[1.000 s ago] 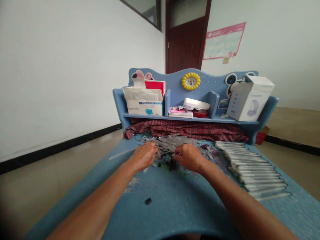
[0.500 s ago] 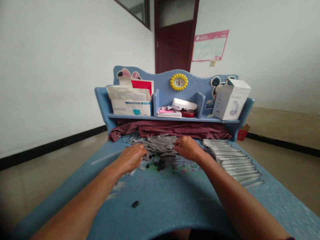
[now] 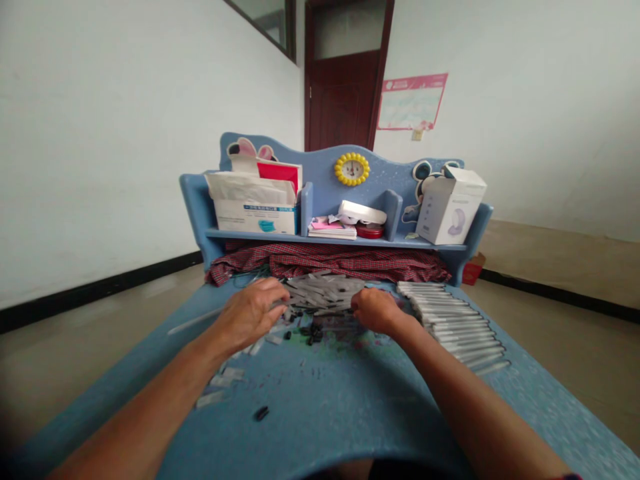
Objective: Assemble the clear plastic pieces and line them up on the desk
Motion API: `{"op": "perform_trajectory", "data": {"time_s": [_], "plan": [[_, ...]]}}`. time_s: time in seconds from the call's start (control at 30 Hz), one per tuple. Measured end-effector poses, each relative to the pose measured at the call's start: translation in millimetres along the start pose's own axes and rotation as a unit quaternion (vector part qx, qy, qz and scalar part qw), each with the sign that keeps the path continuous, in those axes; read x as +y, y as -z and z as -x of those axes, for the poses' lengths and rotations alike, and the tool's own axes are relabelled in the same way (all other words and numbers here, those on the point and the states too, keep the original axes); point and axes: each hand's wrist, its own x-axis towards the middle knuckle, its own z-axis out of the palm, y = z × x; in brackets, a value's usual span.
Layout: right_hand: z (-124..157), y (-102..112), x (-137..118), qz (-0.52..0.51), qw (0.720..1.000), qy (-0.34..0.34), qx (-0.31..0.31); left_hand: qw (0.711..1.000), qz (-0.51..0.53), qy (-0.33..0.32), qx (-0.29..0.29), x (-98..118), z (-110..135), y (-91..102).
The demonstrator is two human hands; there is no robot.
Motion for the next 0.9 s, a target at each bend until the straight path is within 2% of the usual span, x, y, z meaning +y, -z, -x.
{"op": "perform_trajectory", "data": {"time_s": [0.1, 0.2, 0.43, 0.6, 0.77, 0.9], "plan": [[1.0, -4.1, -7.5, 0.033, 0.999, 0.015, -0.012, 0.998, 0.046, 0.001, 0.041, 0.7, 0.1, 0.2], [-0.3, -5.2, -12.3, 0.061, 0.997, 0.029, -0.022, 0.996, 0.073, 0.005, 0.048, 0.3, 0.5, -1.6], [-6.9, 0.1, -9.1, 0.092, 0.989, 0.087, -0.07, 0.993, 0.116, 0.016, 0.006, 3.3, 1.6, -3.0], [-8.0, 3.5, -8.3, 0.113, 0.982, 0.117, -0.093, 0.994, 0.107, 0.0, -0.024, 5.1, 1.9, -6.2], [4.5, 9.5, -8.1, 0.128, 0.978, 0.134, -0.096, 0.995, 0.095, -0.018, -0.034, 3.7, 2.8, -8.8], [22.6, 16.9, -2.1, 0.118, 0.981, 0.14, -0.065, 0.996, 0.081, -0.024, -0.038, 2.3, 3.6, -9.4]]}}
